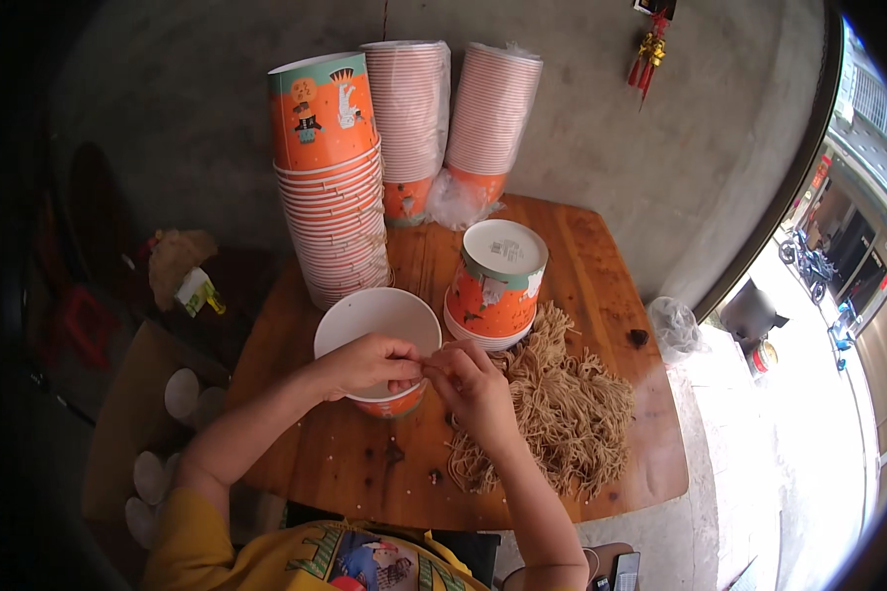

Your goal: Sorting and packaging dried fibrous food material into paper buckets.

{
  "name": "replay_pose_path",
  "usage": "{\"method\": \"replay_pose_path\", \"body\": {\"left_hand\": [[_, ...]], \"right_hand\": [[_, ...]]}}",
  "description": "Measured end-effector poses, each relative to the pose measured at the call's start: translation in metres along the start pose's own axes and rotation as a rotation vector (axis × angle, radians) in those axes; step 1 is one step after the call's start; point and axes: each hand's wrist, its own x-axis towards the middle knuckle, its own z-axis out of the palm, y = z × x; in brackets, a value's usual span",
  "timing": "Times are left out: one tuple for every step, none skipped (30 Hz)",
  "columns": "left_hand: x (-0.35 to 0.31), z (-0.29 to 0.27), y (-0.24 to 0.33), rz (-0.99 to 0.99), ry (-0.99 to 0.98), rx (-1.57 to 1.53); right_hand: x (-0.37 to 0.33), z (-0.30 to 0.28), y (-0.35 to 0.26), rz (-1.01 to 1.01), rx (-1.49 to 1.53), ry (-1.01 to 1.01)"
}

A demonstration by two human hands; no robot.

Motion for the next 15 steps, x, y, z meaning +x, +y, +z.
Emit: {"method": "replay_pose_path", "body": {"left_hand": [[0.001,0.002,0.001,0.004,0.003,0.004],[0.001,0.002,0.001,0.004,0.009,0.001],[0.001,0.003,0.0,0.003,0.022,-0.026],[0.002,0.003,0.0,0.002,0.035,-0.052],[0.002,0.002,0.0,0.004,0.041,-0.054],[0.003,0.001,-0.001,-0.044,0.026,-0.184],[0.003,0.0,-0.001,-0.092,0.011,-0.315],[0.004,-0.003,-0.003,-0.091,0.017,-0.32],[0.004,-0.006,-0.005,-0.139,-0.004,-0.426],[0.004,-0.008,-0.006,-0.186,-0.025,-0.532],[0.003,-0.006,-0.006,-0.184,-0.025,-0.534],[0.002,-0.003,-0.004,-0.206,-0.017,-0.537],[0.001,-0.001,-0.003,-0.228,-0.007,-0.54],[-0.001,0.0,-0.001,-0.227,-0.008,-0.542],[-0.003,0.001,0.001,-0.192,-0.015,-0.6]], "right_hand": [[-0.002,0.002,0.002,-0.106,-0.123,0.085],[-0.002,0.003,-0.001,-0.108,-0.121,0.079],[-0.002,0.004,-0.007,-0.075,-0.184,0.107],[-0.002,0.006,-0.011,-0.043,-0.247,0.136],[-0.003,0.008,-0.012,-0.047,-0.247,0.132],[-0.005,0.011,-0.012,-0.026,-0.244,0.173],[-0.007,0.014,-0.012,-0.004,-0.242,0.215],[-0.01,0.019,-0.015,-0.007,-0.241,0.207],[-0.014,0.025,-0.02,-0.026,-0.24,0.224],[-0.016,0.031,-0.022,-0.045,-0.238,0.242],[-0.019,0.036,-0.023,-0.059,-0.238,0.27],[-0.019,0.038,-0.022,-0.06,-0.238,0.268],[-0.019,0.039,-0.02,-0.052,-0.197,0.282],[-0.02,0.04,-0.019,-0.044,-0.157,0.298],[-0.02,0.039,-0.019,-0.044,-0.157,0.297]]}}
